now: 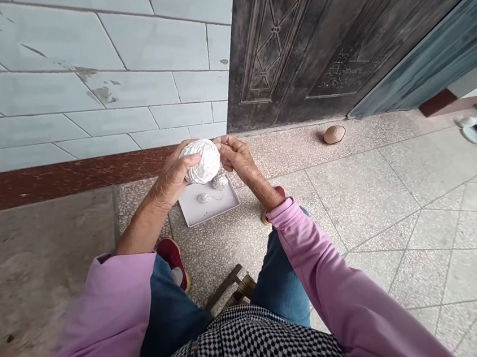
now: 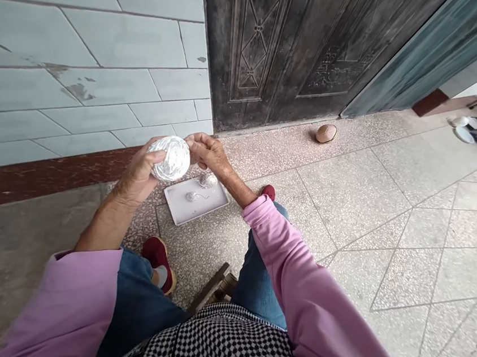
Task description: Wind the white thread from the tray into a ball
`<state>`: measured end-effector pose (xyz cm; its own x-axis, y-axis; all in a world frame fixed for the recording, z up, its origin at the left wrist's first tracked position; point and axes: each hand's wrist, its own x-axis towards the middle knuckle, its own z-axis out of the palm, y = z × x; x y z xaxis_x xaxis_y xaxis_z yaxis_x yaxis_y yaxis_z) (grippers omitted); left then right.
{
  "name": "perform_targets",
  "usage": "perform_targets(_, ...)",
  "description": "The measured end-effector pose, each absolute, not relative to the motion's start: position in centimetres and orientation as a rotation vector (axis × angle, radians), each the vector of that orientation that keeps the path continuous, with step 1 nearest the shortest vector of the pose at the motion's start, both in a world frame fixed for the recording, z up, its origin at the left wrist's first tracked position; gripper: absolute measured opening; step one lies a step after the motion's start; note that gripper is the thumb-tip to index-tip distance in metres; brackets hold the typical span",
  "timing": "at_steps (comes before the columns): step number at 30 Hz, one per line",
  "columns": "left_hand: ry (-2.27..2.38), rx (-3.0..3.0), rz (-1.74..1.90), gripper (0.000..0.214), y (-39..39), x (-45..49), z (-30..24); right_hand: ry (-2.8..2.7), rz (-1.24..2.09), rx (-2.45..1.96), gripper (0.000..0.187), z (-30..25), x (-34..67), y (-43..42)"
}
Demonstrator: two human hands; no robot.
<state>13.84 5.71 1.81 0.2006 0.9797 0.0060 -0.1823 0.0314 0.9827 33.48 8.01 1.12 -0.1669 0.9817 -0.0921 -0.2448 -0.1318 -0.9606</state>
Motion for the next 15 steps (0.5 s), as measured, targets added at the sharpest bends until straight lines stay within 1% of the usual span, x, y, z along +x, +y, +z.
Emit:
perform_targets(1, 0.945, 1.121, 1.181, 0.072, 5.9, 14.0, 1.6, -1.064, 1.514, -1.018, 0.034, 0.7, 32.9, 7.8)
perform_targets(5, 0.98, 1.074, 1.292, 0.071, 6.2, 14.3, 0.4, -1.101, 1.403, -1.08, 0.046, -0.8, 31.2, 7.6)
perform_targets(7, 1.004, 1.109, 1.269, 0.071, 6.2, 14.0, -0.1, -1.13, 1.349, -1.11, 0.044, -1.3, 31.1, 7.8)
perform_targets(11, 0.981, 1.104, 1.071, 0.071, 6.2, 13.1, -0.2, -1.248, 1.295, -1.118, 0.035, -1.7, 31.5, 8.3)
perform_targets(13, 0.941, 1.051, 1.037, 0.071, 6.2, 12.9, 0.1, -1.312, 1.266, -1.145, 0.035, -1.9, 31.7, 8.6)
perform_targets(15, 0.909, 0.99, 1.076, 0.074, 6.2, 13.0, 0.4, -1.414, 1.231, -1.168, 0.04, -2.1, 31.8, 8.7)
